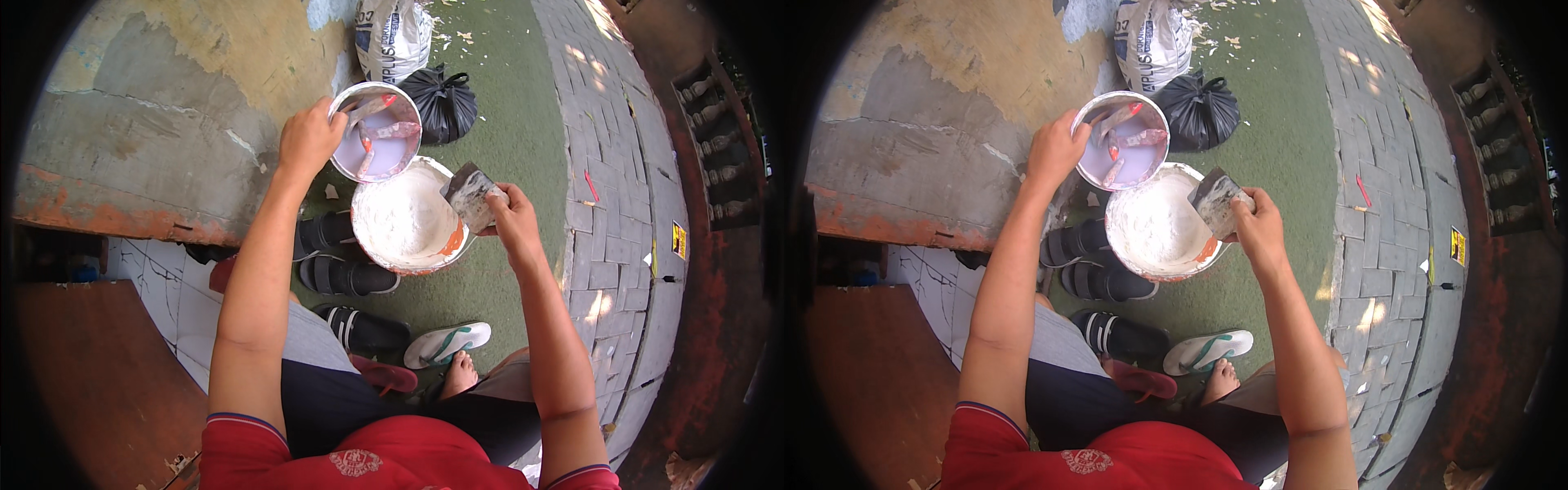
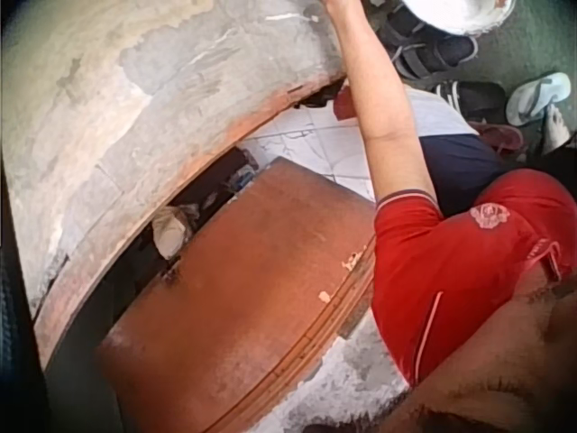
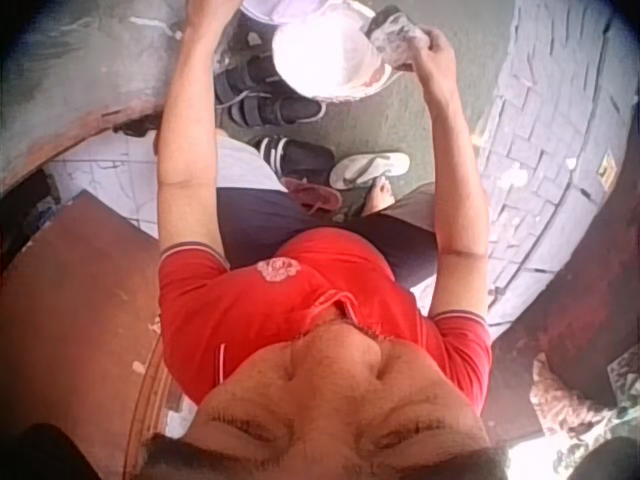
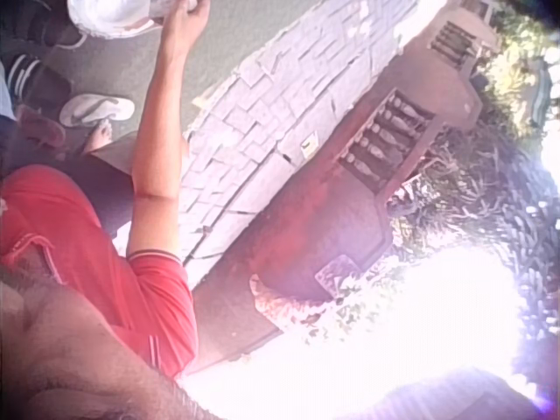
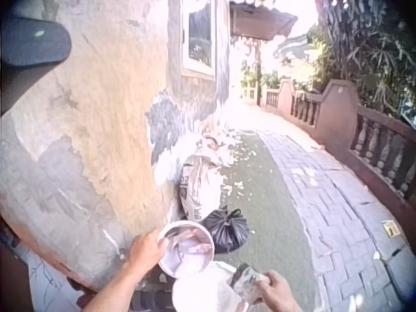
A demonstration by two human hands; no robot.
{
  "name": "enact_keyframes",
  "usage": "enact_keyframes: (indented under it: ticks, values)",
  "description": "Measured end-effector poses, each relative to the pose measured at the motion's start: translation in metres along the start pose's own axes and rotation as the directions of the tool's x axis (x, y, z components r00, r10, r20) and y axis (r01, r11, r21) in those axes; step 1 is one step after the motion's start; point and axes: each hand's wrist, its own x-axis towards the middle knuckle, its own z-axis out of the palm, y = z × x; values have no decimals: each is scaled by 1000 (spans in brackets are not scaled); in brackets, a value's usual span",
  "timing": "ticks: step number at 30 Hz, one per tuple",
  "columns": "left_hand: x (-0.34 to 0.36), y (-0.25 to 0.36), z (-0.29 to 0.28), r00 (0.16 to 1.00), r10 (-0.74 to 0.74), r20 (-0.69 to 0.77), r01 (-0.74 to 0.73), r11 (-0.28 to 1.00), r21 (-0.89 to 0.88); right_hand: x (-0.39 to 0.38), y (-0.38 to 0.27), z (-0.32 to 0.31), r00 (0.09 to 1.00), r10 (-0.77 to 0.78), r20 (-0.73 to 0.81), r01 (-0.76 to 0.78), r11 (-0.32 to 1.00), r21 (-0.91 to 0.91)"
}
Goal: The person takes a plastic bag from a bucket, pours colored liquid from a smaller container into a larger bucket of white paint, and mixes them together using a scraper.
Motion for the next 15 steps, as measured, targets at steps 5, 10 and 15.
enact_keyframes:
  ticks: [5,10,15]
  values:
    - [0,7,-1,1000,23,-6,-23,999,29,2,1,-1,1000,2,5,-2,1000,-27]
    - [-1,15,-2,999,39,3,-39,999,34,2,2,-1,1000,15,12,-15,1000,-27]
    - [-2,17,0,998,58,17,-58,998,-18,3,3,0,1000,0,11,1,1000,-25]
